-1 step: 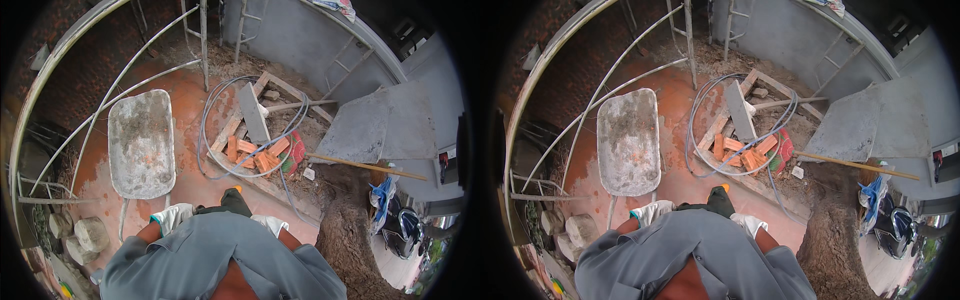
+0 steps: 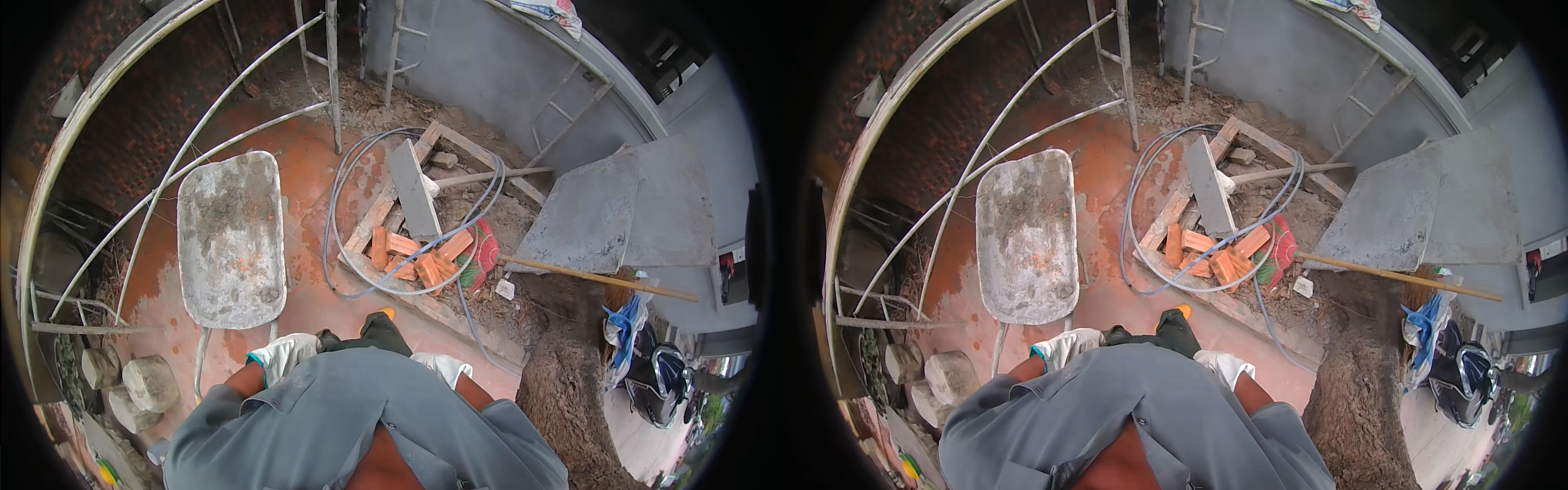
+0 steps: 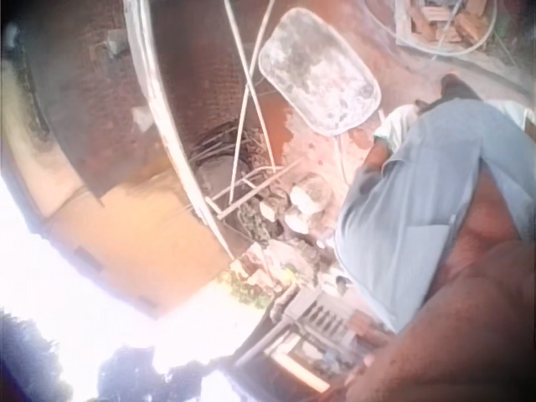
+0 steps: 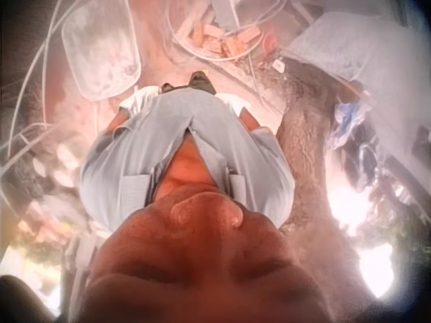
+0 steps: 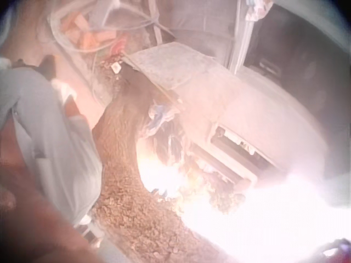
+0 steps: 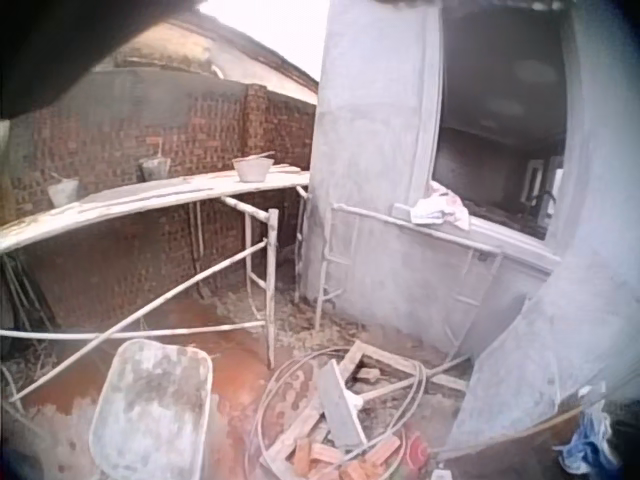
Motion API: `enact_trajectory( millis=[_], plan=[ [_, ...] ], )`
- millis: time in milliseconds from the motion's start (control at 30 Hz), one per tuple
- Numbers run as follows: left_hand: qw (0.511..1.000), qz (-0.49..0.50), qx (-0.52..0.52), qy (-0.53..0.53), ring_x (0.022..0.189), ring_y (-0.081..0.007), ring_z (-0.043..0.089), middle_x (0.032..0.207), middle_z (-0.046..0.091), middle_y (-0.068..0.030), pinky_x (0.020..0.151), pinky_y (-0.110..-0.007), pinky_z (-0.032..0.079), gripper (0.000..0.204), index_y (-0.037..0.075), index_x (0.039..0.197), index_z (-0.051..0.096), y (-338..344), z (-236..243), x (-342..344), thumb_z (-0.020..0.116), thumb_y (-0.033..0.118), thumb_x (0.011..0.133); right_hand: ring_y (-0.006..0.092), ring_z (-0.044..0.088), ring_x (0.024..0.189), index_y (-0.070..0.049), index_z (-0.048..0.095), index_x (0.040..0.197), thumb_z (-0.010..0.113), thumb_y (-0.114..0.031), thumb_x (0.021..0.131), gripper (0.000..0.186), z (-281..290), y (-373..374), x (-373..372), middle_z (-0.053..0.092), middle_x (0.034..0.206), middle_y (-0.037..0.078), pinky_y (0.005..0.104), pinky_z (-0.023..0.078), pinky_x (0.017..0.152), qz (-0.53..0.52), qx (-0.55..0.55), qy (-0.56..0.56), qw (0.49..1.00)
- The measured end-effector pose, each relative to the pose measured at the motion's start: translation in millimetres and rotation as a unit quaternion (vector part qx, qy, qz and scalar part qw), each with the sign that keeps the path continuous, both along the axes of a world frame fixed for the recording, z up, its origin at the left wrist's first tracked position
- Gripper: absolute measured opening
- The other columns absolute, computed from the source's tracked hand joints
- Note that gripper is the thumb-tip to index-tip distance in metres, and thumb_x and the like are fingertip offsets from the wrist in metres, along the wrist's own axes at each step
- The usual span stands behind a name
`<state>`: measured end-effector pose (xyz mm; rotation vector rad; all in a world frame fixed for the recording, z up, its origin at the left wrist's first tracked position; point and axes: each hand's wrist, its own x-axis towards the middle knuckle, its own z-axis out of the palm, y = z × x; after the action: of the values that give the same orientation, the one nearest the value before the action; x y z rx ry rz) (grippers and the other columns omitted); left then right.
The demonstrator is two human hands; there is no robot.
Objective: The person puts on white work gloves, then uses a trowel and a float to scoop wet cement from a bucket and apply it to a brick wall. They spread and smooth the cement across the wall surface using the float.
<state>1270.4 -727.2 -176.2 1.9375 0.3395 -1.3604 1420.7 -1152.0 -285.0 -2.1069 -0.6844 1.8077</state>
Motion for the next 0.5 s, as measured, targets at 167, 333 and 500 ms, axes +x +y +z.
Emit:
enact_trajectory(
  millis=[167,333,500],
  plan=[
    [0.999,0.033,-0.007,-0.042,0.075,-0.0239,0.071,0.082,0.075,-0.0101,0.076,-0.041,0.055,0.039,0.007,0.096,0.081,-2.7,43.6,119.2,0.07,0.045,0.097,0.0371,0.076,0.082,0.001,0.077,0.101,0.056,-0.055,0.102,0.06,18.3,6.5,97.4,0.077,0.096,0.021,0.0442,0.06,0.072,0.01,-0.015,0.009,1.0],
    [0.866,0.419,-0.135,-0.238,0.067,-0.0109,0.059,0.075,0.065,0.0001,0.064,-0.027,0.049,0.033,0.005,0.094,0.069,38.8,66.8,213.4,0.067,0.035,0.107,0.0364,0.076,0.081,0.001,0.077,0.1,0.056,-0.054,0.102,0.059,25.7,12.3,159.5,0.077,0.095,0.02,0.0438,0.06,0.071,0.003,-0.027,0.018,0.999],
    [0.782,0.368,0.075,-0.498,0.116,-0.0202,0.069,0.124,0.074,-0.0127,0.102,-0.034,0.053,0.042,-0.001,0.135,0.065,140.0,135.8,339.6,0.07,0.026,0.103,0.0357,0.076,0.08,0.001,0.077,0.1,0.057,-0.054,0.102,0.059,29.5,22.5,193.7,0.077,0.095,0.02,0.0434,0.06,0.07,-0.037,-0.029,0.022,0.999]
  ],
)
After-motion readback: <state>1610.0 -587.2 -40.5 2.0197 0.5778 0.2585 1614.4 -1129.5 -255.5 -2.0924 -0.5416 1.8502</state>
